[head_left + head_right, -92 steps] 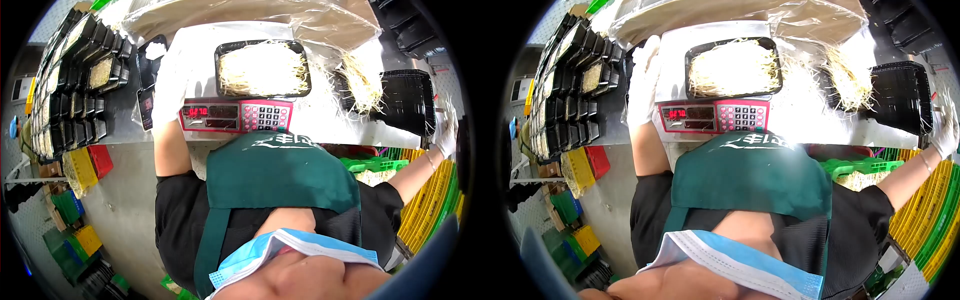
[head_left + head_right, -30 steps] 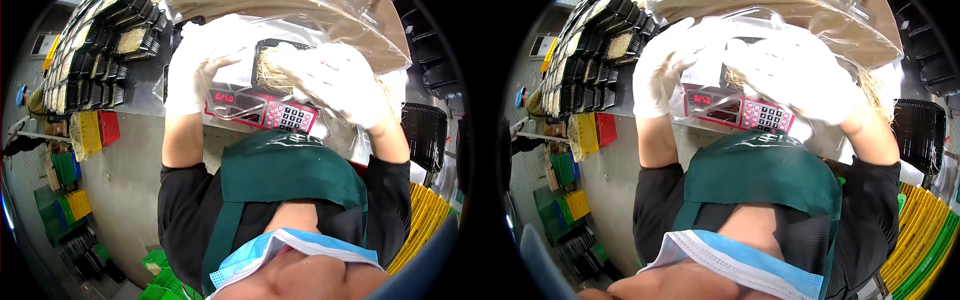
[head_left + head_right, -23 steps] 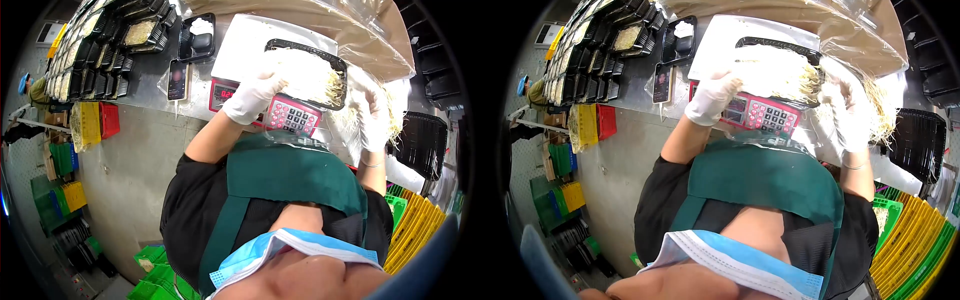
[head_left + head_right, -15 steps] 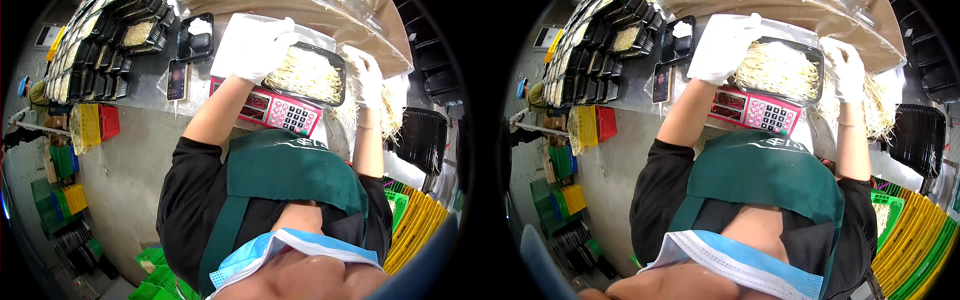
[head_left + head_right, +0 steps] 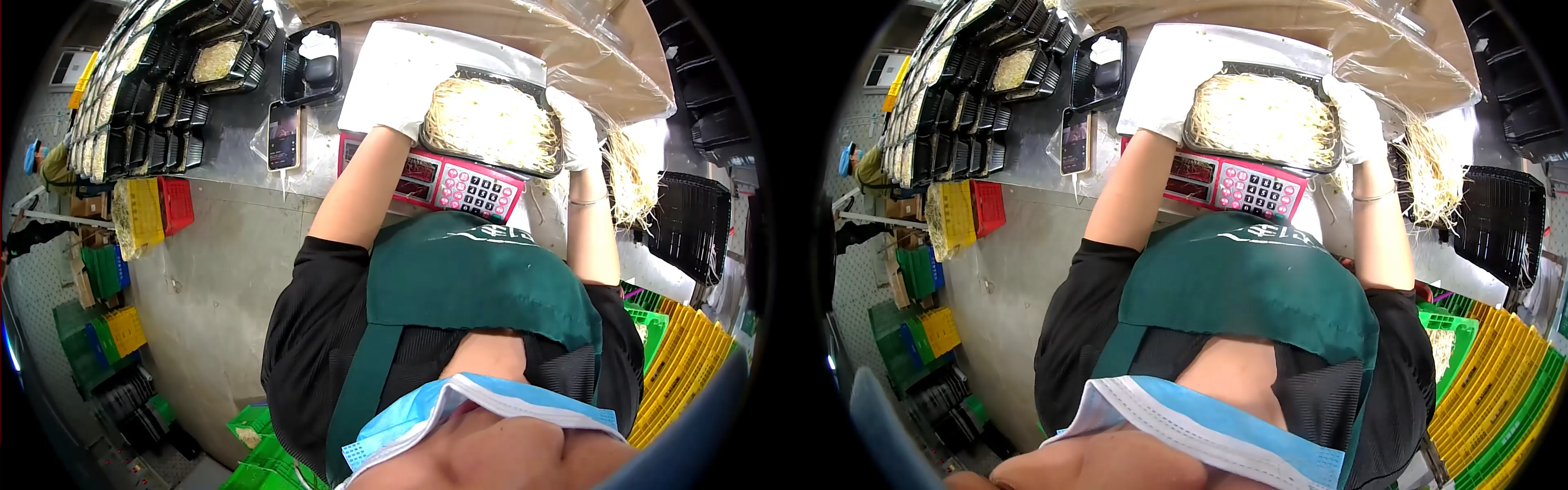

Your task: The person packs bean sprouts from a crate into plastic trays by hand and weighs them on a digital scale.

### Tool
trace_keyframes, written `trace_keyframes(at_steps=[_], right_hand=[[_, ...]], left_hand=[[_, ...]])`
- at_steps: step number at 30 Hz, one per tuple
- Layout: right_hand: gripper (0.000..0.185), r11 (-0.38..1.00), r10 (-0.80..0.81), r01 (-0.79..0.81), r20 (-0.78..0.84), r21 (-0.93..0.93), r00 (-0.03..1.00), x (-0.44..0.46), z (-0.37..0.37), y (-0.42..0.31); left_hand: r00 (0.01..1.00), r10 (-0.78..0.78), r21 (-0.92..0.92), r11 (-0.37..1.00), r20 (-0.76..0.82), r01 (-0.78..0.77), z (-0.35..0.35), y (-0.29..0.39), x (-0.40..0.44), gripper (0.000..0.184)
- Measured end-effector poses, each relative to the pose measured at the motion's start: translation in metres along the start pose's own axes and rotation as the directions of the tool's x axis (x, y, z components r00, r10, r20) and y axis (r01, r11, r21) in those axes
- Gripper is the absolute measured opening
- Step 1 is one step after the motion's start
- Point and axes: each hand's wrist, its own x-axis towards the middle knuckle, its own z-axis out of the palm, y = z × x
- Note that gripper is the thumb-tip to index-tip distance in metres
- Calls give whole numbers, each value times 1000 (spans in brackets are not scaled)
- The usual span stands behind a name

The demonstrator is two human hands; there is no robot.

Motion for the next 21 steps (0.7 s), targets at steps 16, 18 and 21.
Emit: trace_keyframes(at_steps=[16, 18, 21], right_hand=[[40, 809, -92, 76, 2, -583, 996, 2, 0, -39], [49, 822, 75, -18, 76, -569, 994, -4, 9, -67], [62, 515, 19, 59, 81, -855, 997, 12, 27, -70]], left_hand=[[776, -554, -940, -36, 302, 340, 24, 15, -39, 34], [823, -521, -929, 140, 225, 343, -21, 66, -61, 34], [859, -400, -857, 265, 319, 442, -44, 68, -68, 33]])
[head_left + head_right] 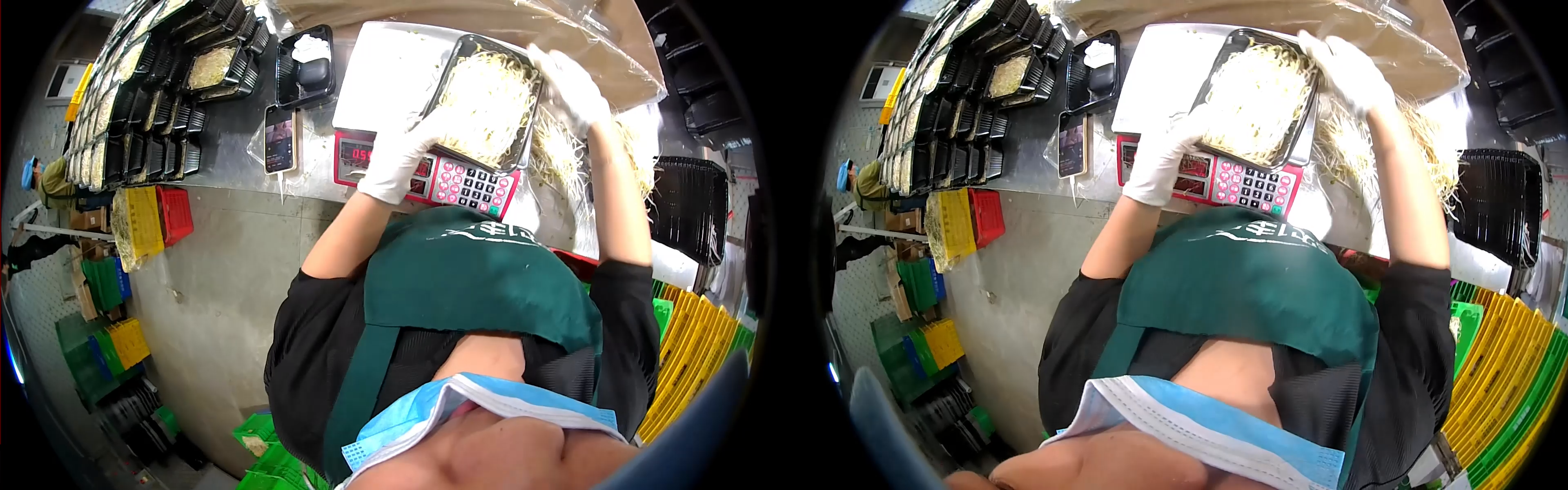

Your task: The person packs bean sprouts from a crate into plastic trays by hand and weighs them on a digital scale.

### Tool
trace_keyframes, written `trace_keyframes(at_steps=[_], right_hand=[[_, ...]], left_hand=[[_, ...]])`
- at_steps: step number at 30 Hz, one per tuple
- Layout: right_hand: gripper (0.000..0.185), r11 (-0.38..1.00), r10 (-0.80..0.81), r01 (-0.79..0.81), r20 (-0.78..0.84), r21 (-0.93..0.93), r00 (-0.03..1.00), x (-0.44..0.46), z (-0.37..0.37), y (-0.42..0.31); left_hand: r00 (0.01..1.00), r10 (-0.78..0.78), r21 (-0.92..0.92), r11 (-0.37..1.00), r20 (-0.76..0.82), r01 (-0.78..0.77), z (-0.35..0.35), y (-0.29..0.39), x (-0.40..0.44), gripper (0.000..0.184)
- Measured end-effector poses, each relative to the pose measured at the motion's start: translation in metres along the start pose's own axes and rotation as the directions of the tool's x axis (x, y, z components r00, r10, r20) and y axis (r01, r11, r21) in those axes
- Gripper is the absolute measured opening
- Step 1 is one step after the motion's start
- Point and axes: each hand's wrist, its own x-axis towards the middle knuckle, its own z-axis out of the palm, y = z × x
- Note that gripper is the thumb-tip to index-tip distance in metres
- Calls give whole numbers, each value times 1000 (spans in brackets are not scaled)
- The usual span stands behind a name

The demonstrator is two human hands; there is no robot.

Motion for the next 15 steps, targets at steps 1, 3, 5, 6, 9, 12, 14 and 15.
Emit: trace_keyframes(at_steps=[1, 3, 5, 6, 9, 12, 14, 15], right_hand=[[68, 984, -72, 75, 22, -164, 997, 20, -1, 8], [67, 990, 132, -130, 46, -48, 990, 38, 9, -24], [65, 965, 5, 11, 60, -262, 998, 50, 16, -31], [67, 936, 10, 42, 145, -351, 989, 51, 16, -36], [64, 848, -204, 215, 77, -484, 976, 63, 32, -4], [63, 804, -339, 277, -23, -526, 940, 59, 36, -4], [53, 940, 35, -39, -18, -339, 999, 47, 23, -26], [55, 963, 157, -148, 20, -226, 987, 31, 13, -37]], left_hand=[[997, -49, 39, 998, 60, 46, -3, 2, -1, 34], [986, -148, 232, 964, 72, 128, -13, -3, 13, 35], [985, -161, 281, 950, 62, 137, -12, -13, 17, 31], [982, -161, 283, 950, 95, 129, -8, -12, 15, 31], [987, -150, 132, 981, 58, 141, -3, -19, 22, 27], [958, -278, 5, 960, 71, 278, -8, -27, 18, 31], [973, -212, -69, 976, -91, 206, 11, -24, 2, 25], [988, -130, -103, 987, -83, 122, 15, -32, -6, 26]])
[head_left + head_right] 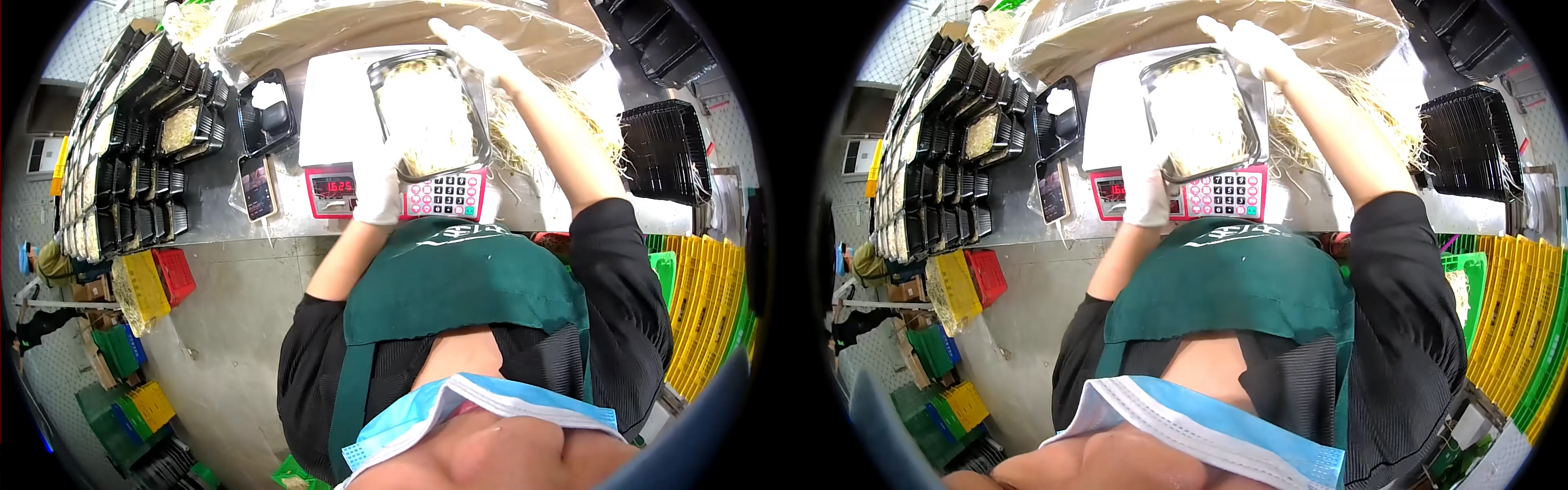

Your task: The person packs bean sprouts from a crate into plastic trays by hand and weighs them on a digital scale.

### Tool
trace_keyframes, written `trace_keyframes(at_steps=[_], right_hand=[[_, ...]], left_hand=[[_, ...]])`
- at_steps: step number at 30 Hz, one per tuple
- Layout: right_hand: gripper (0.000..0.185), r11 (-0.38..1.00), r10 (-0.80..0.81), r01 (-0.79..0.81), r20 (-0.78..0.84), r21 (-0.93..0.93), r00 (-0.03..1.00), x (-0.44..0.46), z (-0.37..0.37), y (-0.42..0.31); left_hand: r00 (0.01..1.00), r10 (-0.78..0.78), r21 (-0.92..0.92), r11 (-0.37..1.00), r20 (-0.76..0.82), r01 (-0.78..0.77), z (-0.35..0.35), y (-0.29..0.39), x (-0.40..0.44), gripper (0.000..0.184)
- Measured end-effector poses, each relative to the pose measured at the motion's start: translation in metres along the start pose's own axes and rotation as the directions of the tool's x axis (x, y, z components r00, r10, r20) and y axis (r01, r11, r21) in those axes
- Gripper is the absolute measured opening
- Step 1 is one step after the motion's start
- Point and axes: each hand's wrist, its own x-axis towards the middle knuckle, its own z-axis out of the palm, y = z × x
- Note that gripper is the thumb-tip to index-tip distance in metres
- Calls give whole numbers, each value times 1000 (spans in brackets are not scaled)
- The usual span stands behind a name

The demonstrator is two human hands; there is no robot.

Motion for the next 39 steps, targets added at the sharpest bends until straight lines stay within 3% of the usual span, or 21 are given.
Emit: trace_keyframes(at_steps=[2, 5, 7, 9, 11, 15, 18, 21, 23, 25, 27, 29, 30, 32, 33, 34, 35, 36, 37, 38, 39], right_hand=[[57, 970, -239, 240, -32, 28, 970, -42, 1, 11], [62, 890, -456, 456, -94, -17, 885, -48, 21, 44], [64, 889, -457, 449, -136, -85, 879, -43, 20, 43], [66, 969, -157, 172, 95, -175, 983, -30, 1, 27], [69, 970, -70, 98, 132, -223, 989, -30, 8, 22], [66, 924, -321, 301, -50, -236, 946, -26, 23, 39], [63, 973, -226, 228, 59, -35, 972, -40, 21, 42], [48, 966, 120, -210, 457, 152, 881, -104, 6, 21], [43, 939, -250, 200, 156, 281, 956, -111, 19, 41], [40, 748, -649, 657, -317, -98, 692, -102, 14, 39], [35, 900, -193, 246, -178, 360, 965, -102, -26, 11], [32, 952, -191, 265, -382, 152, 904, -74, -42, 13], [33, 817, -573, 514, -470, -261, 672, -43, -45, 28], [35, 651, -757, 533, -411, -541, 508, -21, -34, 11], [30, 779, -617, 439, -430, -447, 659, -23, -23, -23], [30, 764, -632, 586, -500, -270, 593, -18, -9, -41], [41, 660, -733, 508, -327, -554, 596, 5, 15, -28], [54, 450, -805, 441, -141, -777, 576, 28, 39, -15], [57, 537, -799, 504, -215, -677, 562, 29, 60, -20], [57, 535, -801, 508, -212, -676, 561, 24, 60, -28], [56, 696, -603, 443, -125, -565, 788, 15, 54, -38]], left_hand=[[987, 154, -2, 988, 41, -154, -11, -36, 3, 30], [913, -298, -35, 947, 280, 320, 0, -12, -5, 42], [877, -307, -16, 942, 369, 336, 3, -16, 1, 44], [833, -310, 12, 939, 458, 343, 5, -21, 2, 48], [816, 106, 260, 918, 568, -300, 5, -28, 3, 47], [915, -244, 113, 969, 322, 219, 23, -12, -2, 42], [924, -151, 235, 969, 350, 69, -13, -20, 28, 26], [919, 99, 321, 918, 382, -232, -48, 20, 85, 32], [944, -141, 417, 909, 297, 5, -75, 49, 119, 32], [997, -49, 405, 914, 53, 23, -60, 82, 95, 33], [977, 215, 523, 833, -2, -182, -98, 94, 100, 37], [917, 323, 377, 900, -235, -220, -121, 104, 70, 37], [863, 377, 264, 918, -337, -298, -133, 97, 58, 35], [770, 425, 86, 894, -476, -440, -150, 80, 32, 34], [742, 442, 17, 864, -505, -503, -148, 73, 20, 34], [819, 364, -203, 849, -444, -488, -150, 64, 10, 29], [745, 487, 35, 846, -457, -532, -122, 56, 3, 30], [681, 731, 734, 482, -35, -479, -127, 34, 0, 28], [879, 452, -47, 885, -151, -463, -94, 24, -4, 25], [977, 199, -72, 978, 72, -194, -71, 18, -7, 26], [992, 90, -120, 990, 86, -80, -35, 16, -12, 31]])
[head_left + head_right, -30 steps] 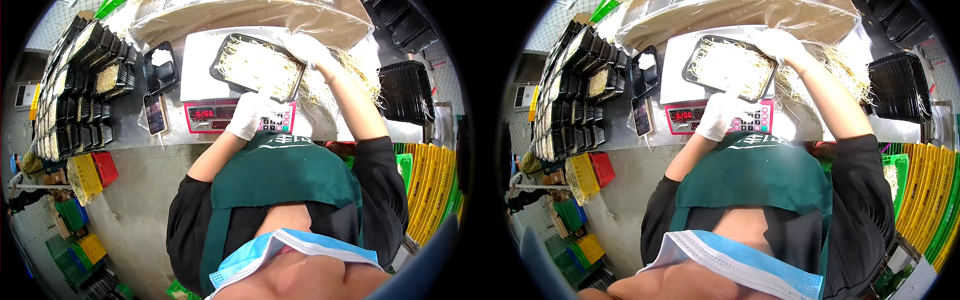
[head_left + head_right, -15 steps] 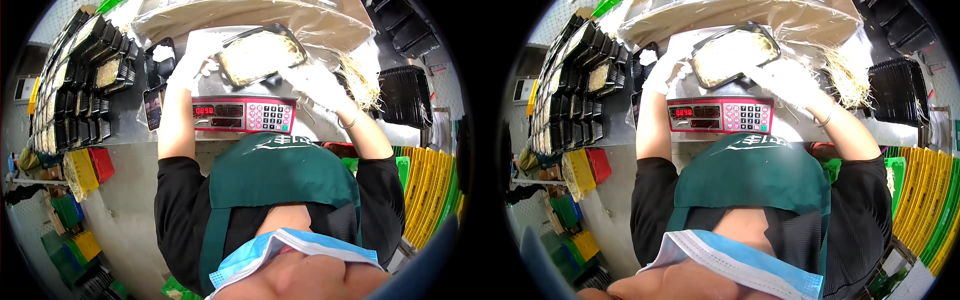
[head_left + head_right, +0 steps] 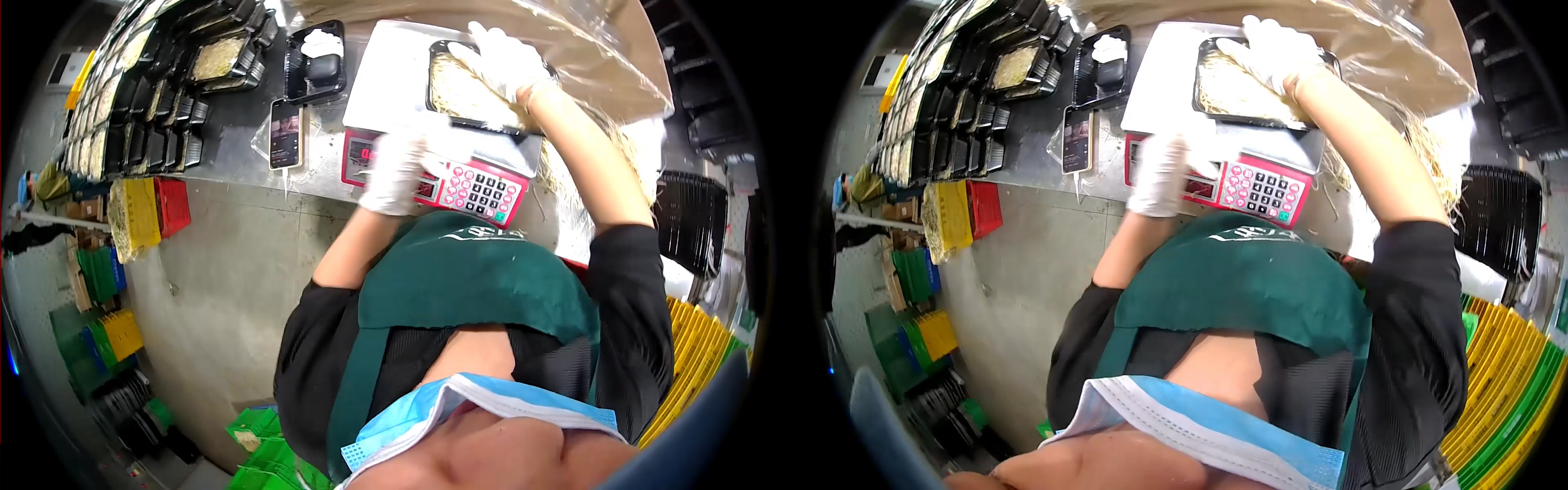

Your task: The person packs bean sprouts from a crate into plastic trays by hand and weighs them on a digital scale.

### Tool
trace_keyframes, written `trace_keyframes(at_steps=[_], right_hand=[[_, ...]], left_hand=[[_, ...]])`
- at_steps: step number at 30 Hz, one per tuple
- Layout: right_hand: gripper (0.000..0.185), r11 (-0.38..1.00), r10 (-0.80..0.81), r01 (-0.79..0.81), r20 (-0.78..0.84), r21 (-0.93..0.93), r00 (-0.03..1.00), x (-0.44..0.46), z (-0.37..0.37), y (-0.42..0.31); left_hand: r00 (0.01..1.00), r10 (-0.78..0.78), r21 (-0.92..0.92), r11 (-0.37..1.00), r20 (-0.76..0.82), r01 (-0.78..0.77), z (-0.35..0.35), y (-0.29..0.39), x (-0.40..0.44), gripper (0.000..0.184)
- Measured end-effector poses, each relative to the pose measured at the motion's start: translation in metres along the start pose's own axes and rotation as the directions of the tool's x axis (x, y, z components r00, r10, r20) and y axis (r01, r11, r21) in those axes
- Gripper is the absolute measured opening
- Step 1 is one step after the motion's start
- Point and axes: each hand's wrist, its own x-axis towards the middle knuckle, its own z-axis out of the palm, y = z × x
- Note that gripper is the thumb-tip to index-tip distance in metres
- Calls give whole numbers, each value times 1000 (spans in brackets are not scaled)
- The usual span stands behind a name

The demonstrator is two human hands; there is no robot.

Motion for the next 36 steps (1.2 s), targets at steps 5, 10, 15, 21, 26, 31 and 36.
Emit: trace_keyframes(at_steps=[5, 10, 15, 21, 26, 31, 36], right_hand=[[62, 937, 216, -279, 277, 212, 936, -7, -7, -2], [45, 677, 275, -144, -66, 722, 959, -106, -70, 23], [23, 522, 755, -491, -111, 697, 646, -251, -42, 78], [25, 797, 572, -603, -356, 31, 739, -329, -17, 85], [35, 818, 516, -571, -355, -64, 779, -306, 6, 96], [34, 806, 530, -578, -278, -130, 801, -304, 14, 112], [19, 633, 772, -774, 43, 24, 634, -286, -9, 124]], left_hand=[[950, 221, 419, 858, 219, -296, -6, -90, 68, 29], [937, 153, -19, 986, -313, -167, -81, 29, 63, 14], [777, 424, -14, 874, -465, -485, -233, 143, 158, 36], [710, 273, 293, 951, -649, -98, -356, 170, 234, 33], [499, 404, 424, 902, -767, -78, -317, 162, 179, 35], [790, 472, 548, 809, -391, -212, -252, 117, 121, 27], [889, 443, 493, 803, -115, -336, -138, 83, 78, 26]])
